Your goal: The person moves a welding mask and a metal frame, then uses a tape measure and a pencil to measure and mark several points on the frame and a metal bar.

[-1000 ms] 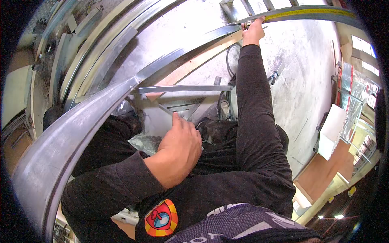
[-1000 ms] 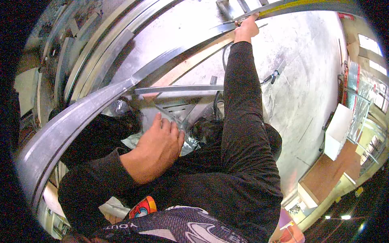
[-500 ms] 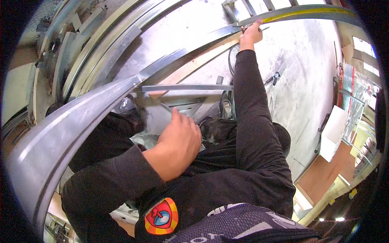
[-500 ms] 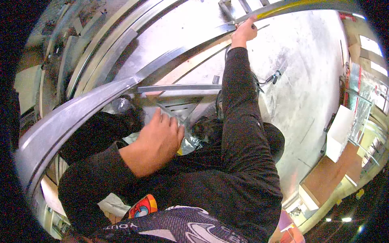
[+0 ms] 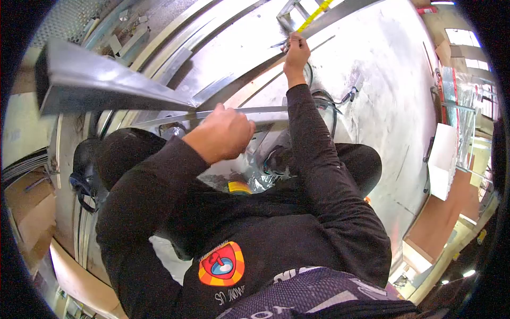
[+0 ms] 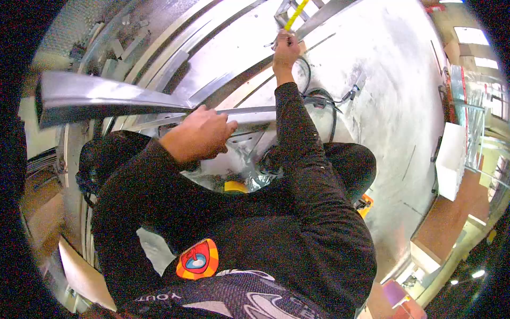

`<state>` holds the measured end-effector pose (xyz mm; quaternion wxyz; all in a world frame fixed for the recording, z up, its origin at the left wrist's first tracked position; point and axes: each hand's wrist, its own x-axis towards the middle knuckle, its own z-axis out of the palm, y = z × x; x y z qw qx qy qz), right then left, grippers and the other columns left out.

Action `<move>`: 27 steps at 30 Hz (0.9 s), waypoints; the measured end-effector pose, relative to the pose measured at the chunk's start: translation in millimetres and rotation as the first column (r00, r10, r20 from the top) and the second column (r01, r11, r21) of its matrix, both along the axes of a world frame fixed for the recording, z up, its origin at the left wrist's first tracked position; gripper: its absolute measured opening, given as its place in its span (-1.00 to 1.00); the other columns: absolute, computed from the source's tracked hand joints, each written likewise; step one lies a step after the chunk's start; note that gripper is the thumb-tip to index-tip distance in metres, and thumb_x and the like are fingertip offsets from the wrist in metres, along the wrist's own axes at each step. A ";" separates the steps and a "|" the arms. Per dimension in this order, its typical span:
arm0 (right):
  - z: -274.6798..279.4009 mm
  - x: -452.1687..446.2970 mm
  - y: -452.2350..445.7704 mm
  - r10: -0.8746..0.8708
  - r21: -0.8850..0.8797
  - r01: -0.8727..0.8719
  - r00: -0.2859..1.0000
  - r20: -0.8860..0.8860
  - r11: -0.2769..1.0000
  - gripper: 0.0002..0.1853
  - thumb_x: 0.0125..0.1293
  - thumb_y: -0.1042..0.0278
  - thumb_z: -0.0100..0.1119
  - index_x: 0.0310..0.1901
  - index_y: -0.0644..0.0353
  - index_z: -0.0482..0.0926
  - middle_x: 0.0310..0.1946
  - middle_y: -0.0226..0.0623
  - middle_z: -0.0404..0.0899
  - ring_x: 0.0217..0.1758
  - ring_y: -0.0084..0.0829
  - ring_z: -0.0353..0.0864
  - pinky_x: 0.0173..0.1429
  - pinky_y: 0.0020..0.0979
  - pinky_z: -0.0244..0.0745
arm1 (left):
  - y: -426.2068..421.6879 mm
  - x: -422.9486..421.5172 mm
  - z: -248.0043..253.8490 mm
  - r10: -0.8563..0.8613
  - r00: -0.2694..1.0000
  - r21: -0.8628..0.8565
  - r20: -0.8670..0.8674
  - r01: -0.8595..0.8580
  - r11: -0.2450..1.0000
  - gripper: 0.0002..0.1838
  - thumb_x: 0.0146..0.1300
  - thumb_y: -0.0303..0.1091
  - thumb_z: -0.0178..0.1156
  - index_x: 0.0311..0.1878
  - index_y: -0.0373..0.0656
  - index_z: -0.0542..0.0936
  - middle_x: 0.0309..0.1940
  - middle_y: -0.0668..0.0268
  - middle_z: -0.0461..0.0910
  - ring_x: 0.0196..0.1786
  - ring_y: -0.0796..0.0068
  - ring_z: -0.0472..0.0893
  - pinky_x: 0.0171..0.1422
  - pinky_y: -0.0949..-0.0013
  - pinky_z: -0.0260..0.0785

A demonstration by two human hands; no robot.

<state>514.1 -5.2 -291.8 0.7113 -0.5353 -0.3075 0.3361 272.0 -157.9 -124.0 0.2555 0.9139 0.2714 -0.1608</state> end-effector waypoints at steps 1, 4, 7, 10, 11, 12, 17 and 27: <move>6.3 -8.4 -6.0 -0.003 0.016 0.003 1.000 -0.004 1.000 -0.69 0.34 0.15 0.24 -0.38 0.24 0.50 -0.64 -0.50 0.39 -0.64 -0.66 0.29 -0.56 -0.53 0.29 | -0.2 -0.7 -0.7 -0.003 1.000 0.016 -0.004 0.003 1.000 -0.55 0.00 -0.12 0.42 -0.13 -0.19 0.56 -0.28 0.08 0.61 -0.16 0.07 0.64 0.00 0.04 0.43; 27.1 -28.8 -41.0 0.193 -0.178 -0.175 0.977 0.090 0.968 -0.65 0.34 0.11 0.24 -0.36 0.29 0.56 -0.65 -0.52 0.38 -0.62 -0.67 0.30 -0.54 -0.55 0.29 | -3.1 -1.1 -1.4 -0.002 0.999 0.013 -0.045 0.002 1.000 -0.54 0.02 -0.11 0.42 -0.09 -0.18 0.55 -0.28 0.11 0.61 -0.10 0.07 0.64 -0.01 0.03 0.44; 36.8 -27.5 -56.4 0.287 -0.303 -0.251 0.954 0.080 0.919 -0.59 0.37 0.05 0.19 -0.38 0.31 0.55 -0.65 -0.49 0.39 -0.58 -0.63 0.37 -0.54 -0.54 0.27 | -11.0 -10.3 0.0 -0.005 1.000 0.058 0.018 0.004 0.998 -0.56 0.03 -0.12 0.41 -0.11 -0.17 0.55 -0.27 0.11 0.61 -0.11 0.08 0.64 -0.01 0.05 0.44; 69.7 1.5 -63.1 0.427 -0.365 -0.355 0.894 0.136 0.861 -0.69 0.45 0.16 0.00 -0.25 0.26 0.56 -0.39 -0.35 0.53 -0.35 -0.49 0.58 -0.33 -0.46 0.58 | -21.6 -17.3 -6.8 -0.001 0.998 0.081 0.057 -0.004 0.997 -0.58 0.03 -0.14 0.40 -0.13 -0.16 0.53 -0.30 0.12 0.60 -0.13 0.07 0.63 -0.02 0.03 0.44; 78.7 14.3 -61.5 0.451 -0.393 -0.355 0.873 0.186 0.848 -0.65 0.46 0.12 -0.05 -0.24 0.27 0.56 -0.39 -0.29 0.55 -0.36 -0.42 0.60 -0.32 -0.41 0.58 | -24.3 -18.5 -6.6 0.007 0.996 0.090 0.088 -0.015 0.996 -0.58 0.02 -0.15 0.40 -0.13 -0.16 0.53 -0.31 0.12 0.59 -0.13 0.06 0.63 -0.03 0.02 0.44; 83.1 32.5 -57.2 0.441 -0.441 -0.298 0.856 0.269 0.846 -0.60 0.48 0.08 -0.10 -0.23 0.27 0.56 -0.39 -0.23 0.57 -0.36 -0.36 0.61 -0.32 -0.35 0.58 | -26.4 -19.0 -2.9 -0.002 0.998 0.067 0.057 -0.002 0.998 -0.56 0.03 -0.14 0.40 -0.12 -0.17 0.51 -0.28 0.11 0.59 -0.12 0.03 0.63 -0.04 0.01 0.44; 145.4 123.0 -63.1 0.455 -0.526 -0.216 0.804 0.382 0.823 -0.45 0.30 -0.25 0.11 -0.25 0.19 0.62 -0.49 -0.49 0.50 -0.54 -0.60 0.46 -0.47 -0.53 0.42 | -40.2 -28.0 3.7 -0.023 0.999 0.039 0.043 0.021 0.999 -0.53 0.07 -0.12 0.39 -0.05 -0.17 0.51 -0.23 0.07 0.60 -0.09 -0.01 0.62 -0.03 0.01 0.46; 185.2 206.5 -144.2 0.733 -0.690 0.396 0.060 0.678 0.606 -0.47 0.23 -0.18 0.11 -0.22 0.21 0.71 -0.24 0.04 0.67 -0.10 -0.01 0.65 0.05 -0.13 0.52 | -36.9 -5.4 3.4 0.067 0.888 0.177 0.454 -0.164 0.971 -0.61 0.05 -0.23 0.38 -0.08 -0.16 0.56 -0.21 0.11 0.58 -0.11 0.02 0.59 -0.02 0.07 0.45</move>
